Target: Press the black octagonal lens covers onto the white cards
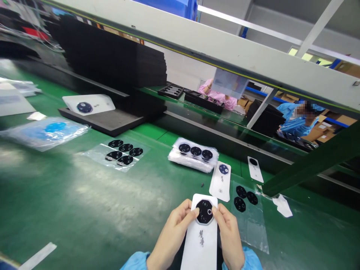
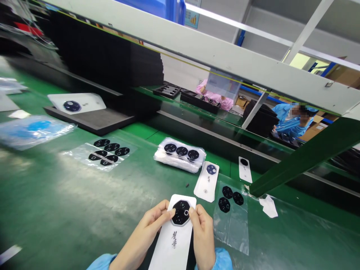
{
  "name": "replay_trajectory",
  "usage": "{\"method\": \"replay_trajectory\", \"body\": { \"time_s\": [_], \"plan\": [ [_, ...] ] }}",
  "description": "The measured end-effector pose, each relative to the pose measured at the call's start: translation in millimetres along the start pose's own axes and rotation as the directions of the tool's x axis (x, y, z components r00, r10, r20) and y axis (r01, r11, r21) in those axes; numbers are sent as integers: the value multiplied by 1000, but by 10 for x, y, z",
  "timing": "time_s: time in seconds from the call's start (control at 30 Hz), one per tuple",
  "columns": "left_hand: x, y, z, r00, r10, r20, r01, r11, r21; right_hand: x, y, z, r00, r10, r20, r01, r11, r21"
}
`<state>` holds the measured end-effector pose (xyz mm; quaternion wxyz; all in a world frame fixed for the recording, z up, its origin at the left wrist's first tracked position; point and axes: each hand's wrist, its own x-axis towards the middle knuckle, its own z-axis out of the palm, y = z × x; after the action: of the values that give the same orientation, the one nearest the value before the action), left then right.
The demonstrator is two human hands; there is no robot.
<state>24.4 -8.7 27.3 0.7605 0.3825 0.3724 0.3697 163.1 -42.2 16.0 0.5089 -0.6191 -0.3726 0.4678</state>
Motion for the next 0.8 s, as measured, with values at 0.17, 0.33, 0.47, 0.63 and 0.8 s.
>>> {"method": "replay_trajectory", "body": {
  "time_s": [0.17,0.33,0.47,0.63,0.8],
  "plan": [
    [34,63,27,999,28,-34,-25,996,85,-28,-4,1,999,-37,21,38,998,-49],
    [78,75,27,997,49,-51,-43,992,116,-9,-49,21,985,-128,113,134,990,-47],
    [85,61,45,998,61,-29,-58,992,110,72,-83,30,979,-151,139,156,988,-21],
    [65,39,68,997,72,-13,-70,993,93,117,-92,-11,962,-155,223,154,988,21],
    [55,6,63,995,100,-13,-99,993,71,74,-72,-77,950,-118,288,67,981,181]
  ]
}}
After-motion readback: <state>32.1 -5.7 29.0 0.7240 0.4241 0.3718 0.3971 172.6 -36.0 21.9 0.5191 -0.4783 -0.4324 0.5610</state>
